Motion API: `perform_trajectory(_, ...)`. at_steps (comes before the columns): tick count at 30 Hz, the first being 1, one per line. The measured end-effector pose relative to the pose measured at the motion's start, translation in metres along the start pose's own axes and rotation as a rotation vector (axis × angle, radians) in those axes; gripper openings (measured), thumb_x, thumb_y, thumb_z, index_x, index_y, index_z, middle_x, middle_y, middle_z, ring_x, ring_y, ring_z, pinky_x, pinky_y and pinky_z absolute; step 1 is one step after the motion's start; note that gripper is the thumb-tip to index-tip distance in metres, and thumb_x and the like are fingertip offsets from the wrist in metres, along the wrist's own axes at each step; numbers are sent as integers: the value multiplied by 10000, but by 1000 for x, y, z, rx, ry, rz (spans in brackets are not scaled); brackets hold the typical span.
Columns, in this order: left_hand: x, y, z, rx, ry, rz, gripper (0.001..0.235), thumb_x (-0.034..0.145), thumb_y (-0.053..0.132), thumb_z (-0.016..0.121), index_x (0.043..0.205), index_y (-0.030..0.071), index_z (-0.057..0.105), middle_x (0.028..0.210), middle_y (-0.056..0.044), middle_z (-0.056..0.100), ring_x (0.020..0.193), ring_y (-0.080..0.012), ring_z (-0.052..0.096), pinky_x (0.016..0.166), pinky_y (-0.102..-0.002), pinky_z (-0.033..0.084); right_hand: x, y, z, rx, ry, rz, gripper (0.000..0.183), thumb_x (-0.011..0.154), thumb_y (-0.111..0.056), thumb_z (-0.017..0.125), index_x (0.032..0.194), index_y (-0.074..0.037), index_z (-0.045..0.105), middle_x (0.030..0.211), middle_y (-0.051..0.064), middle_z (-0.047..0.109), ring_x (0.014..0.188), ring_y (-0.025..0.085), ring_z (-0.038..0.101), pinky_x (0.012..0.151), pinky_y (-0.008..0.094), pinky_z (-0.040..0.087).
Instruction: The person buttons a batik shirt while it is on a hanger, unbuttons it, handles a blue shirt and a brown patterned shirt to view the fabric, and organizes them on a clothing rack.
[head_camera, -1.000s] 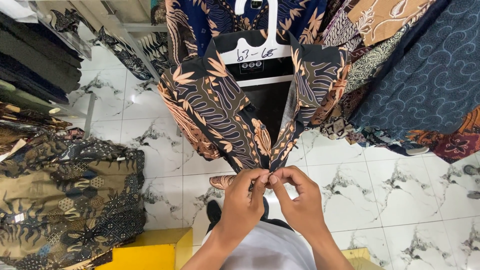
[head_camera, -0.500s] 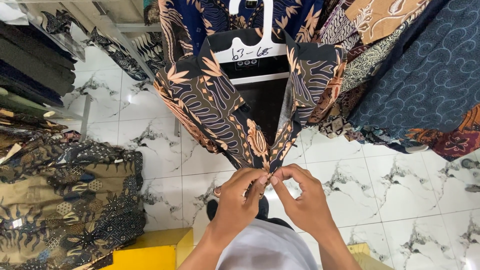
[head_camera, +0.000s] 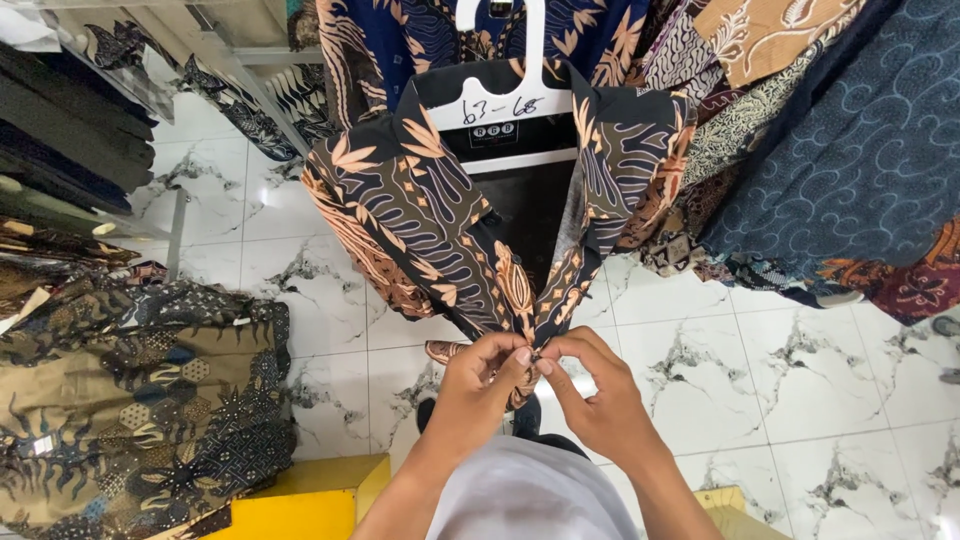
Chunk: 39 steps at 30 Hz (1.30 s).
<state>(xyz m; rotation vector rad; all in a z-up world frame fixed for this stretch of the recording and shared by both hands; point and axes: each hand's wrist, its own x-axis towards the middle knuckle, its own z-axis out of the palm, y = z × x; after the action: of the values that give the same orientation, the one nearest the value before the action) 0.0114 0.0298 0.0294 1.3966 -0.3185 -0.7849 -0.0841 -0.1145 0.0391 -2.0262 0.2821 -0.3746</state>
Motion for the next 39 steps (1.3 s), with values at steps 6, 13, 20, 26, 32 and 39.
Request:
perform_trajectory(6,2,-17,-4,115,36,-17,281,986,326,620,993,71,737,810,-3,671,737,-90,574,689,-248,465,-1,19,7,30,97,68,136,899,-222,771,1009,-144,756,970,23,607,965,161,605,908,288,464)
perform_trajectory(13,-5,-25,5,155,109,-52,305,980,359,599,1018,90,738,834,-6,693,762,-102,600,729,-253,478,30,30,-16,331,349,240,375,967,-212,658,1301,-43,623,1110,64,638,1082,176,607,985,312,533)
perform_trajectory(20,-5,-39,27,202,255,106,317,1001,359,571,975,77,713,791,-16,702,739,-113,617,749,-281,511,55,37,-30,441,170,554,215,927,-237,734,1033,-51,731,979,-15,645,940,119,556,882,310,480)
perform_trajectory(26,1,-56,43,257,365,181,291,1020,322,544,1006,82,709,837,-8,687,754,-133,592,723,-295,479,53,68,-44,705,-10,442,164,1003,-181,679,864,-102,647,780,-41,511,781,109,435,787,305,378)
perform_trajectory(32,7,-46,52,326,410,160,268,1015,302,564,1069,87,714,888,-25,741,822,-152,708,748,-306,523,44,85,-49,823,-150,282,134,1016,-179,644,933,-75,660,840,-11,568,812,138,455,797,322,361)
perform_trajectory(39,30,12,39,665,463,435,375,993,365,586,951,34,755,889,-81,783,835,-234,710,766,-387,512,38,95,-49,952,-115,211,156,997,-203,661,936,-60,675,907,18,655,861,173,531,856,336,360)
